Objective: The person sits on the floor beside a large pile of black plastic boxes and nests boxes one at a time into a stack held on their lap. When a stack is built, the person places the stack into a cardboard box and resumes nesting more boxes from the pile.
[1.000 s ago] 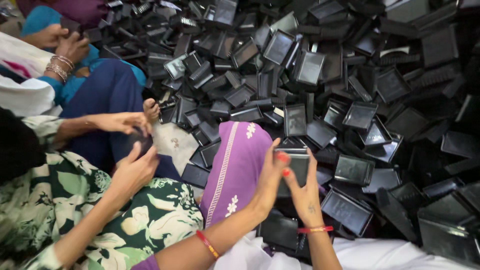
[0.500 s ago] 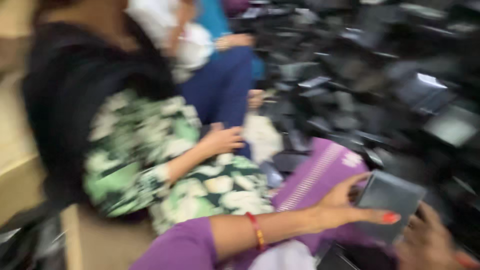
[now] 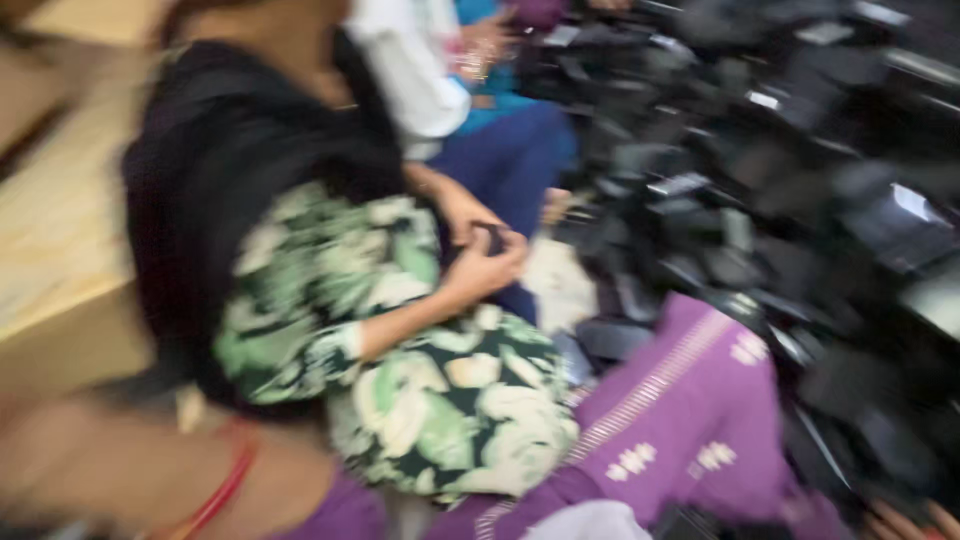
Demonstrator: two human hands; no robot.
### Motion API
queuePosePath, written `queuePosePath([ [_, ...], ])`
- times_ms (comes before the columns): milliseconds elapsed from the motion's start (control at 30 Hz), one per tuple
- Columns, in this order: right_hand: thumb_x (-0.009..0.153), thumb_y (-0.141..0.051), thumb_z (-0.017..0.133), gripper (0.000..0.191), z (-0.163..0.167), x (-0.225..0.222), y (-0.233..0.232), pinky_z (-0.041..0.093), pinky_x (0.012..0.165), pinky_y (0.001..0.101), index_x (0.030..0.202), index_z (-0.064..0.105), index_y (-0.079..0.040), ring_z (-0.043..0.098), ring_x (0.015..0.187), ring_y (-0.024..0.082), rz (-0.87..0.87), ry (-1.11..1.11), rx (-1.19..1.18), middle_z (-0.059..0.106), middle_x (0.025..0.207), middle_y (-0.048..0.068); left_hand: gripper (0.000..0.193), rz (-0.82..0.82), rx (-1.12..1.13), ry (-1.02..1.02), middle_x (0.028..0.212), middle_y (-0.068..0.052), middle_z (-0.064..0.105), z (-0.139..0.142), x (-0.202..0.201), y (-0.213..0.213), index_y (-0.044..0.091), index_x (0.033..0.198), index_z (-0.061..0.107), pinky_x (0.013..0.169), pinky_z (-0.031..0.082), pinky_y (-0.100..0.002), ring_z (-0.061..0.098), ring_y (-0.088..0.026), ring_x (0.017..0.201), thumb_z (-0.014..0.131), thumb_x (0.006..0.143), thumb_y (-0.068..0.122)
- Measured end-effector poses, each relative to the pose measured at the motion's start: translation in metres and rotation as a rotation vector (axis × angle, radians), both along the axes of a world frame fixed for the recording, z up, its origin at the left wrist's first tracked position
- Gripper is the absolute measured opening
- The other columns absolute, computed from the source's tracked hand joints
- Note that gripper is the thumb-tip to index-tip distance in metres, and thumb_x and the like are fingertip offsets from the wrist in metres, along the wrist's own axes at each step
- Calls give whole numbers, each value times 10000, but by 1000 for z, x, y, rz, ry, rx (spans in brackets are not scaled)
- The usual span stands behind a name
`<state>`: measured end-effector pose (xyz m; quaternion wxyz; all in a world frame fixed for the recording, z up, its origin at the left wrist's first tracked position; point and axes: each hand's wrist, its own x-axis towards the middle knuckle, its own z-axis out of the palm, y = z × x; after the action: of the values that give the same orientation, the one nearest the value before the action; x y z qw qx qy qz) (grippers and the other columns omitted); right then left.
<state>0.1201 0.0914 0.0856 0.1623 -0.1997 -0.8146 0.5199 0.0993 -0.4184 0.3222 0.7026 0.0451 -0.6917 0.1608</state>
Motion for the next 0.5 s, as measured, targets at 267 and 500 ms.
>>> queuePosePath([
  [267, 1057, -142, 573, 292, -70, 51, 36, 559, 890, 300, 1312, 621, -11, 698, 961, 158, -1, 249, -275, 740, 1064, 114, 179, 11, -1681, -251, 1142, -155, 557, -216, -132, 133, -58, 978, 665, 851, 591, -334, 543, -177, 1032, 701, 810, -108],
  [500, 1076, -165, 599, 291, -74, 57, 55, 563, 859, 268, 1325, 611, -13, 684, 930, 124, -96, 285, -279, 739, 1067, 100, 201, 541, -1750, 80, 859, -46, 569, -242, -144, 125, 10, 1026, 670, 746, 491, -241, 533, -120, 829, 819, 986, 140],
])
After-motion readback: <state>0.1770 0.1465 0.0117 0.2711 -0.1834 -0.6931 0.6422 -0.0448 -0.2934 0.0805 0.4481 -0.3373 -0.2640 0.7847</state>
